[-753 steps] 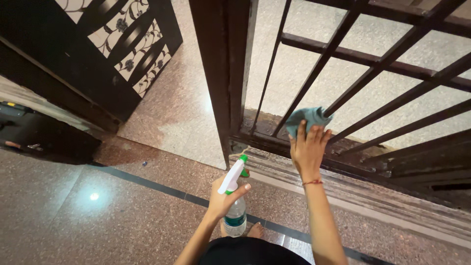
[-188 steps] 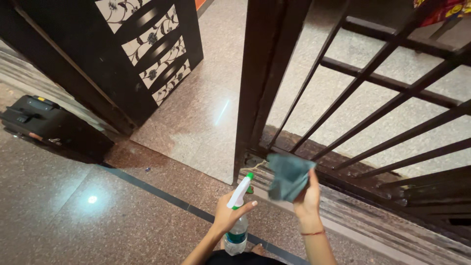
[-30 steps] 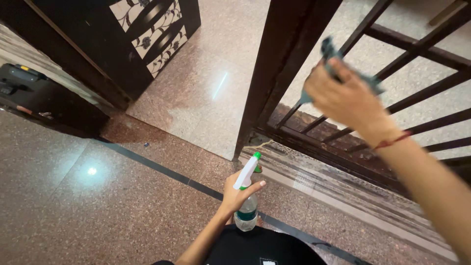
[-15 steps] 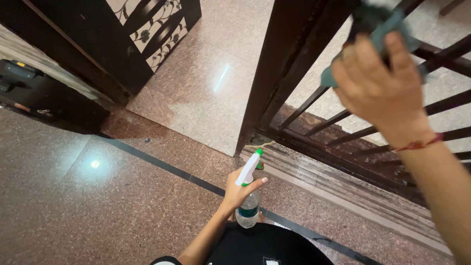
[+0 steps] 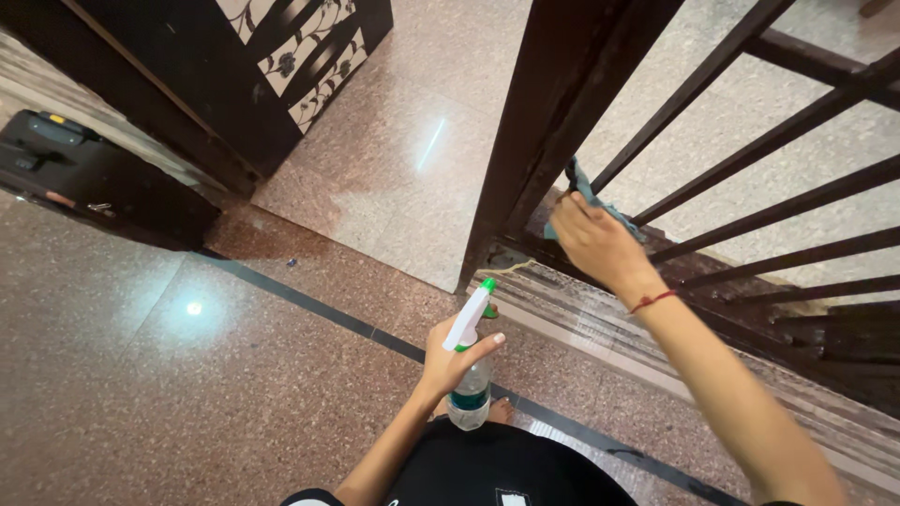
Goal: The person sprays a cleaning solution from a bottle onto a metal gate and wipes the bars and frame with a cloth.
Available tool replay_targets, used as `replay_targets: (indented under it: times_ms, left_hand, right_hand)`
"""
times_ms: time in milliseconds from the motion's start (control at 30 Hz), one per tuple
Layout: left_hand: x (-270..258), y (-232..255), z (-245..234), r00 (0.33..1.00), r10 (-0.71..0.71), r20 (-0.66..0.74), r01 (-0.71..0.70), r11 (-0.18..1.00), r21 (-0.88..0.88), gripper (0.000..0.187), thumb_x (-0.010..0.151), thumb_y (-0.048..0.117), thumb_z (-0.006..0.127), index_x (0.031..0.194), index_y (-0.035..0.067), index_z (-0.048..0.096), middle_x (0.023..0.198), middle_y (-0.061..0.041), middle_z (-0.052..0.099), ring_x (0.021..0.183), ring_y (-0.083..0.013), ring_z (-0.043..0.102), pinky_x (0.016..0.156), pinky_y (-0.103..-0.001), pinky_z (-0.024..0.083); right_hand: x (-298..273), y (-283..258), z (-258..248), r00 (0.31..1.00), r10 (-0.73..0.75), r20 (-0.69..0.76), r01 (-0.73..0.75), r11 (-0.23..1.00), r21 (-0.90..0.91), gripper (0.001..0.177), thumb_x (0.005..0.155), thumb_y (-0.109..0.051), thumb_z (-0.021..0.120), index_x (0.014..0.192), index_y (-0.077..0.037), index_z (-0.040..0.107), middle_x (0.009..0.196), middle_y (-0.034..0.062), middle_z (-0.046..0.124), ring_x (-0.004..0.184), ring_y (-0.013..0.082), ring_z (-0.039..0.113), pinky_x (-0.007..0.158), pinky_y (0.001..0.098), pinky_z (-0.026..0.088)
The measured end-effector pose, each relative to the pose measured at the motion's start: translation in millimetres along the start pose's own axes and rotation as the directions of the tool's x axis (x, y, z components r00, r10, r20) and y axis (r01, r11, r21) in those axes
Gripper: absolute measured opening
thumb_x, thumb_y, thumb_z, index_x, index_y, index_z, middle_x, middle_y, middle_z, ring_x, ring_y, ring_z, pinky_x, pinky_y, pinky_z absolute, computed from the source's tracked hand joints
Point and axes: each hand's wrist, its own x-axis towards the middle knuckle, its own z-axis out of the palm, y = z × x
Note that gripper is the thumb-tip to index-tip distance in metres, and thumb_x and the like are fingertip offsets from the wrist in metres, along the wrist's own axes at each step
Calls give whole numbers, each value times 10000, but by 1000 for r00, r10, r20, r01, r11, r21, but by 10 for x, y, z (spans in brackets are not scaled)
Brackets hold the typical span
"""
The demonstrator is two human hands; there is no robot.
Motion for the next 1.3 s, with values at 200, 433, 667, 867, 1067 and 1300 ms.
replay_targets:
  times_ms: [200,433,667,867,1067,1300]
  left_hand:
    - [-61,-48,-9,1000,-8,2,8,1000,-4,514,799,338,836,1200,37,721,782,-26,678,708,-91,602,645,-285,509]
    - [-21,-15,74,999,-42,34,43,999,-16,511,798,350,834,1196,49,725,723,-13,657,670,-83,597,617,-275,498]
    - [99,-31,228,998,-34,51,33,999,18,506,790,322,851,1203,54,731,688,6,590,655,-77,541,594,-264,459]
    - [183,-23,268,999,-6,50,6,1000,7,477,791,315,848,1171,52,733,695,5,600,660,-75,535,606,-270,469]
    - [172,4,264,999,-38,35,36,998,55,488,773,336,850,1165,66,745,729,-31,662,683,-91,597,648,-278,506]
    - [284,-170,262,997,-76,13,74,990,124,562,750,503,836,1085,58,762,810,-62,745,753,-129,702,705,-290,545]
  right_hand:
    - [130,679,-220,982,-128,-139,108,984,-141,107,979,-323,600,908,-268,658,994,-42,690,1220,124,611,1256,539,-18]
    - [217,1939,-868,962,-53,-267,-65,908,-414,200,998,-441,619,923,-307,748,1089,-79,704,1326,139,507,1256,519,139]
    - [96,1948,-495,903,156,-399,-282,918,-278,294,1042,-358,548,1199,-144,676,1553,37,506,1629,250,162,1346,578,78]
    - [46,1116,-155,887,227,-402,-333,918,-217,303,1096,-438,634,1315,-229,648,1518,15,528,1634,275,144,1354,579,-3]
    - [-161,255,271,923,235,-303,-275,957,-94,241,1089,-437,632,1273,-280,641,1515,-26,532,1610,211,168,1323,580,-63]
    - [-387,-589,371,968,251,31,-251,968,9,472,1032,-357,483,1488,-269,568,1613,-77,425,1574,123,152,1272,591,-97]
